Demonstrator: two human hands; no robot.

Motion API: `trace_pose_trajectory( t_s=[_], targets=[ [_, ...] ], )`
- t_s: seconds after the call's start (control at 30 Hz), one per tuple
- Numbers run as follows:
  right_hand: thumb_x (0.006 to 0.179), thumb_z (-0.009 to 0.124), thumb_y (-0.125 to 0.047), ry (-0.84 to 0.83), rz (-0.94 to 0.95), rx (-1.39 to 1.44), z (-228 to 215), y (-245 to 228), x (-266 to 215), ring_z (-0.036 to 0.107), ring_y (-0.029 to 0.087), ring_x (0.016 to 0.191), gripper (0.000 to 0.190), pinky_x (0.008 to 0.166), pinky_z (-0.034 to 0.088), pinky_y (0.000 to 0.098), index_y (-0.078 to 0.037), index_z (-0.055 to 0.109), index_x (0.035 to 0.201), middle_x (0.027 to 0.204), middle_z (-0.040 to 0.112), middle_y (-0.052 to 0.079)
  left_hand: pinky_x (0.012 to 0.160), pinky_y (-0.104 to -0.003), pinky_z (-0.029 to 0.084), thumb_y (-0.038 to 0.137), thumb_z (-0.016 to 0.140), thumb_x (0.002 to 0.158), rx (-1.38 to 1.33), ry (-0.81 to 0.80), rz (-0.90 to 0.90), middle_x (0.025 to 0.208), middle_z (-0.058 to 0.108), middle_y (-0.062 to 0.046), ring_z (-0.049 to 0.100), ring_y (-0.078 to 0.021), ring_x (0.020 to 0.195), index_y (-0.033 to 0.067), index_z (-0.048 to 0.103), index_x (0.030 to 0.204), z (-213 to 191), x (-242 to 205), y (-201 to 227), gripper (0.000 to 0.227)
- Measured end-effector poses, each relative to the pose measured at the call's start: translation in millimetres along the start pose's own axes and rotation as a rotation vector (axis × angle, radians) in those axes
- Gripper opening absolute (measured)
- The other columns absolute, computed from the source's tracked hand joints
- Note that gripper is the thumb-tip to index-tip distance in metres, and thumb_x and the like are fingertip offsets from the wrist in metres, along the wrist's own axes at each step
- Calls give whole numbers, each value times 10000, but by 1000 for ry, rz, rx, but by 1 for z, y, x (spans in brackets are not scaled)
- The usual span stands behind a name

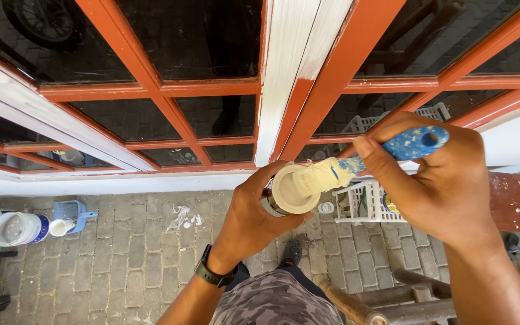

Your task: The person is painting a wooden window frame with white paint.

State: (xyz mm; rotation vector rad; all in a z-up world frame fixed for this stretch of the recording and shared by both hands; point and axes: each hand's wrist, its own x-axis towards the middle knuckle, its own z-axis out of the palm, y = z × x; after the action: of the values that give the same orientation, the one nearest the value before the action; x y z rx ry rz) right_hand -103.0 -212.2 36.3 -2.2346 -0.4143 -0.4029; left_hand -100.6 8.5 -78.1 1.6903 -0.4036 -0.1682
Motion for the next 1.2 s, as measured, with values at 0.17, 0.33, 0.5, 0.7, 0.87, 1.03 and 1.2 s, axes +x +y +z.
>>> trace_pose_trajectory(
  t_s=[0.17, 0.33, 0.5, 0.7, 0.87, 1.03, 1.2],
  targets=[
    [999, 697, -5, 52, 27, 4, -5, 6, -5, 705, 96, 685, 87, 569, 517, 228, 25, 703, 918, 827, 734, 71, 1006, -381, 595, 170, 914, 693, 22, 1, -6, 1266, 739, -118, 719, -218, 1187, 23, 602, 1381, -2, 3, -4, 769],
    [1021, 696, -20, 144, 70, 45, -1, 10, -16, 689, 94, 646, 102, 572, 501, 228, 19, 692, 927, 824, 707, 71, 1019, -373, 593, 179, 920, 691, 9, 7, 5, 1260, 738, -137, 726, -230, 1181, -12, 571, 1397, -1, 6, -8, 811],
    [941, 729, -64, 85, 113, -33, 16, 15, -19, 571, 106, 512, 158, 446, 379, 255, -5, 719, 795, 664, 703, 51, 1005, -367, 587, 182, 916, 680, 31, 4, 2, 1267, 724, -142, 713, -238, 1194, -11, 563, 1401, 4, 8, -9, 825],
    [961, 709, -83, 99, 225, 105, 28, 21, -20, 642, 101, 544, 117, 470, 451, 246, -3, 743, 883, 680, 730, 55, 1016, -376, 550, 198, 915, 681, 52, 16, 1, 1270, 719, -151, 702, -252, 1202, -14, 583, 1380, 11, 8, -11, 803],
    [1002, 677, -65, 206, 289, 358, 35, 59, -38, 720, 155, 670, 117, 606, 623, 306, 30, 722, 950, 793, 723, 97, 1013, -363, 540, 205, 920, 662, 55, 24, -15, 1268, 718, -142, 697, -239, 1190, -8, 581, 1370, 12, 7, -20, 813],
    [1039, 642, -37, 359, 439, 841, 39, 103, -60, 727, 217, 828, 79, 672, 639, 445, 9, 701, 1014, 970, 721, 119, 1023, -363, 556, 176, 922, 690, 0, 58, 26, 1252, 743, -119, 716, -222, 1178, 14, 612, 1366, 10, 6, -26, 761],
    [1051, 622, -36, 339, 474, 935, 44, 128, -82, 741, 276, 839, 104, 719, 640, 486, 19, 705, 1081, 985, 737, 153, 1000, -364, 608, 156, 887, 705, -132, 56, -62, 1226, 734, -91, 724, -188, 1158, 24, 595, 1369, 9, 9, -25, 737]
  ],
)
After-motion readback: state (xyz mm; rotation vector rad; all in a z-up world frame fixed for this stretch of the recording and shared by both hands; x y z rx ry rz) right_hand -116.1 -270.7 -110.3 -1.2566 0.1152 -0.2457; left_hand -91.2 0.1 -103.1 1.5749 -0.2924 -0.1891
